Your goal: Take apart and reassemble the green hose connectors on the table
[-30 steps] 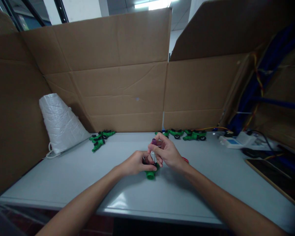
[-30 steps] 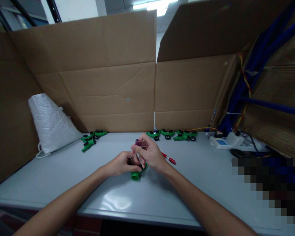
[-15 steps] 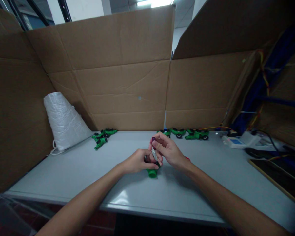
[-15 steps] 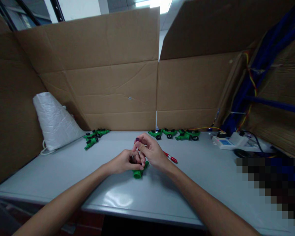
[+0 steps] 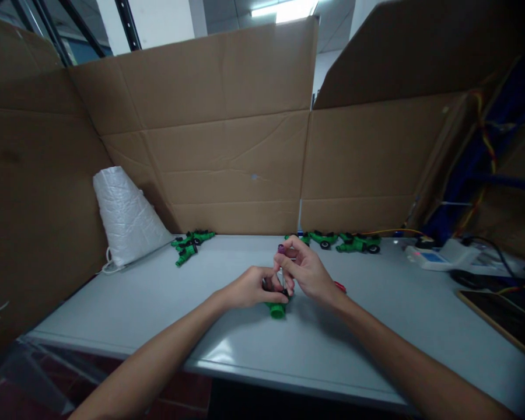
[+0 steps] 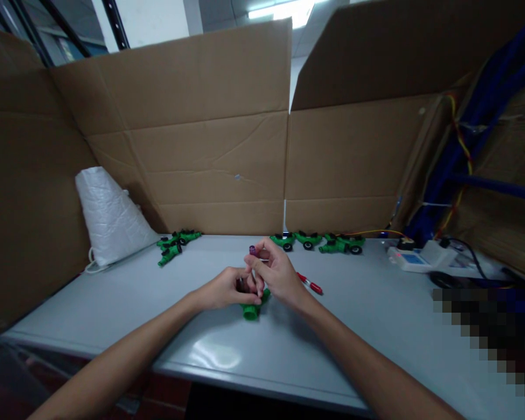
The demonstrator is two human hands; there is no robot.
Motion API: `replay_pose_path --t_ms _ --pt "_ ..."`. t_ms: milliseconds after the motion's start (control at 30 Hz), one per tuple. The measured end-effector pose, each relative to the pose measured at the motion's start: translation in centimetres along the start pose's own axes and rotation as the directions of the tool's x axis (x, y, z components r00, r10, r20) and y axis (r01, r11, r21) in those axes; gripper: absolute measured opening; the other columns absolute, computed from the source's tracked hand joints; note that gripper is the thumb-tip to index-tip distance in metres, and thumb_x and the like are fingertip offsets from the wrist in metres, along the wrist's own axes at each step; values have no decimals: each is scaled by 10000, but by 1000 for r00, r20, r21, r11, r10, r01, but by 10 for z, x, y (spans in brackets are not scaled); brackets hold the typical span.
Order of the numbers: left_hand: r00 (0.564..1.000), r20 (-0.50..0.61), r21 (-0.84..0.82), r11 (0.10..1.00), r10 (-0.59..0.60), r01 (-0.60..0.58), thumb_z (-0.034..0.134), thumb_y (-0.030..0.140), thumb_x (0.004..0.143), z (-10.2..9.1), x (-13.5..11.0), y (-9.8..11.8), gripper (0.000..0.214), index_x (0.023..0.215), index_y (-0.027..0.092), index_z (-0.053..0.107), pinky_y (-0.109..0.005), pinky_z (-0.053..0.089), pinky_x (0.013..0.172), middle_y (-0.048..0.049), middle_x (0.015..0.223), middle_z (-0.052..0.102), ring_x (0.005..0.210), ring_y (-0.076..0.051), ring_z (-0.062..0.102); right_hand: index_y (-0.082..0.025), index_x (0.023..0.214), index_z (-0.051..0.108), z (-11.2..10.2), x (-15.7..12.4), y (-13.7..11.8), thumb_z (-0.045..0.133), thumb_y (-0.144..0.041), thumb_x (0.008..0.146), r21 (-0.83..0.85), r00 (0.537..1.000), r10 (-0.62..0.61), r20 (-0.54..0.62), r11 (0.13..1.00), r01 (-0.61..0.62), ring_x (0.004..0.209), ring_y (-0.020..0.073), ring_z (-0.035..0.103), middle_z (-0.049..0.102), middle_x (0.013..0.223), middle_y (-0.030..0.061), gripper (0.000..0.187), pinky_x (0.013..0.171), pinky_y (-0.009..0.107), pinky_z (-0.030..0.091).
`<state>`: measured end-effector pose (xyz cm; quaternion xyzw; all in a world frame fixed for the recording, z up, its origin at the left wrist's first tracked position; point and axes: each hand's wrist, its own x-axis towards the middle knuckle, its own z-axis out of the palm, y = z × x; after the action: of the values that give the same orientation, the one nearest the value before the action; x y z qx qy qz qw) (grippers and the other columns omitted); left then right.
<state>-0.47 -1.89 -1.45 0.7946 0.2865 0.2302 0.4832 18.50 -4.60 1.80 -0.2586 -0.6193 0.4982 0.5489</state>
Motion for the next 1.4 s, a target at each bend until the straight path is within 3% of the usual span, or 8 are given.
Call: replay_pose_path --t_ms 200,400,533,767,1200,1400 --pt "1000 4 -18 1000 18 -18 865 477 799 -1 0 2 425 885 95 699 -258 456 646 -65 820 700 717 -143 635 -246 960 456 0 -1 1 775 -560 881 11 1000 9 10 1000 -9 345 77 545 671 788 -55 455 297 180 417" --pt "999 4 -43 998 36 -36 856 491 807 1 0 9 430 799 103 671 -249 454 644 -75 837 713 694 -127 615 -230 1116 559 -1 -1 1 545 -620 1021 33 997 1 82 999 -4 404 72 556 630 815 -33 401 372 200 486" --pt "999 -4 -35 998 47 -47 852 495 809 0 -1 13 435 762 119 638 -256 475 684 -87 884 730 733 -138 641 -234 1089 579 -3 0 3 608 -594 1000 28 996 -6 89 1000 3 399 67 547 648 869 -23 372 368 212 468" --pt "1000 -12 41 999 25 -25 845 509 810 -2 -2 10 424 840 118 685 -244 453 645 -42 784 703 684 -128 613 -233 1017 579 2 -2 2 616 -559 1010 -15 997 4 83 1000 -3 383 122 527 537 548 -78 329 393 233 436" --pt "1000 -25 35 999 -14 15 844 529 801 -1 -1 5 445 835 109 700 -253 479 646 -77 799 732 688 -149 645 -265 968 467 8 -5 8 737 -444 935 -32 999 -11 -31 999 10 380 88 520 544 700 -91 326 345 200 371" --pt "1000 -29 56 998 3 -2 851 545 790 -2 -1 7 459 775 128 658 -240 429 603 -36 741 681 643 -122 575 -277 1214 571 3 -4 13 627 -519 995 -151 995 -57 -83 988 44 453 66 449 619 936 1 331 352 202 304"
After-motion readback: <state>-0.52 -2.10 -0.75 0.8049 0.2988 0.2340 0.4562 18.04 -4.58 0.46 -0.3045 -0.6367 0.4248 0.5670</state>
